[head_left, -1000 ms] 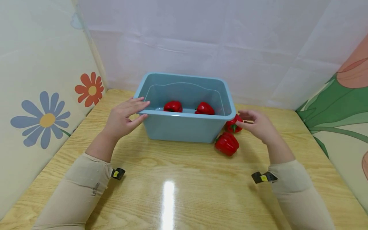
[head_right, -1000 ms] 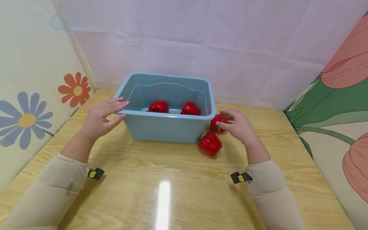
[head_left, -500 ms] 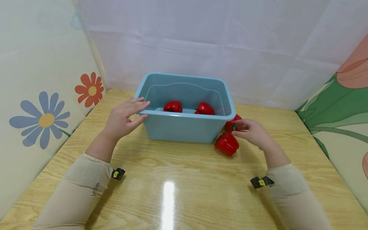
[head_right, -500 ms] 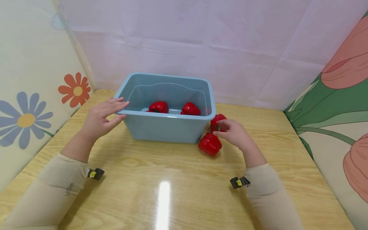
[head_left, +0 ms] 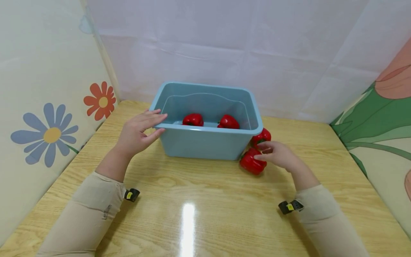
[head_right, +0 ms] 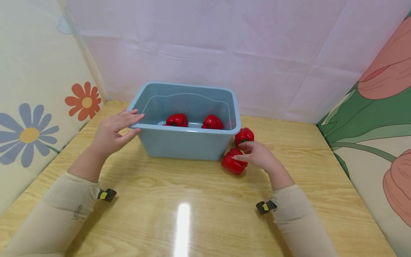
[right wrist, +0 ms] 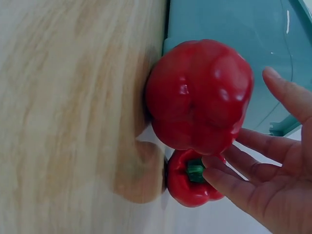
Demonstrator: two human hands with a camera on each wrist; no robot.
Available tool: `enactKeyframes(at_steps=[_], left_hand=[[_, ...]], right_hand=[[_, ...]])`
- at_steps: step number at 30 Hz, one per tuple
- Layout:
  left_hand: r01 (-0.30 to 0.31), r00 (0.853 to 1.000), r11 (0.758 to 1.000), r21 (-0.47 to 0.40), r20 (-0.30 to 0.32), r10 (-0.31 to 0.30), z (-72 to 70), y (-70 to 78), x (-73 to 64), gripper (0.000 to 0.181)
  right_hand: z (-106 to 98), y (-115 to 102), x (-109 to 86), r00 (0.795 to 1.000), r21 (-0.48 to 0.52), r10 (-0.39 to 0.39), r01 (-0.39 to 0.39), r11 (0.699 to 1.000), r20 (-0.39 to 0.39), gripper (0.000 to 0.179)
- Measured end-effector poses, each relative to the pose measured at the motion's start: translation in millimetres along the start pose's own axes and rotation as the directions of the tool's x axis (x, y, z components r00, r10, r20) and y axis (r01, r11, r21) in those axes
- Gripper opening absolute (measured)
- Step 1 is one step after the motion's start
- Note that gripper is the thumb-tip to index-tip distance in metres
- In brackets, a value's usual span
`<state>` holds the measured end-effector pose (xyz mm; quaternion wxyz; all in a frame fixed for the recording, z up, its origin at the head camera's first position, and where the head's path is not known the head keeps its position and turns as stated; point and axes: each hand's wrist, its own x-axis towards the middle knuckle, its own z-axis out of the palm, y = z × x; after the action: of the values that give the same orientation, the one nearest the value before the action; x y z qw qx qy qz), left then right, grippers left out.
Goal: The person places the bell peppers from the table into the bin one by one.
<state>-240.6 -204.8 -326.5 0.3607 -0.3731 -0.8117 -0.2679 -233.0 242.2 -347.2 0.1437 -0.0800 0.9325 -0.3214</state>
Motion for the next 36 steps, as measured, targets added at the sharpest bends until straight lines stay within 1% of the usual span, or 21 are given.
enactKeyframes(at_steps=[1, 7, 15, 21, 27, 36], left_hand=[[0.002, 1.0, 1.0, 0.002, 0.002, -0.002, -0.1, 0.0, -0.1, 0.055], [0.013, 1.0, 1.0, -0.012, 0.008, -0.013, 0.2, 0.0, -0.2, 0.051], [-0.003, 1.0, 1.0, -0.016, -0.003, 0.003, 0.9, -0.1, -0.5, 0.051], [0.007, 1.0, 1.0, -0.013, 0.002, -0.007, 0.3, -0.4, -0.8, 0.051], [0.008, 1.0, 1.0, -0.002, 0.01, -0.008, 0.1, -1.1, -0.8, 0.05], [0.003, 1.0, 1.0, -0.006, 0.002, -0.003, 0.4, -0.7, -0.5, 0.05]], right_hand=[[1, 0, 0.0, 1.0, 0.001, 0.009, -0.009, 1.0, 0.002, 0.069], [6, 3, 1.0, 1.0, -0.009, 0.007, -0.007, 1.0, 0.029, 0.07], [11, 3, 2.9, 0.998, -0.03, 0.042, -0.04, 0.999, 0.053, 0.083], [14, 2, 2.0, 0.998, -0.037, 0.048, -0.046, 0.998, 0.05, 0.089], [16, 5, 3.0, 0.999, -0.018, 0.036, -0.035, 0.999, 0.038, 0.088], [18, 5, 3.3, 1.0, -0.015, 0.011, -0.011, 1.0, 0.019, 0.088]])
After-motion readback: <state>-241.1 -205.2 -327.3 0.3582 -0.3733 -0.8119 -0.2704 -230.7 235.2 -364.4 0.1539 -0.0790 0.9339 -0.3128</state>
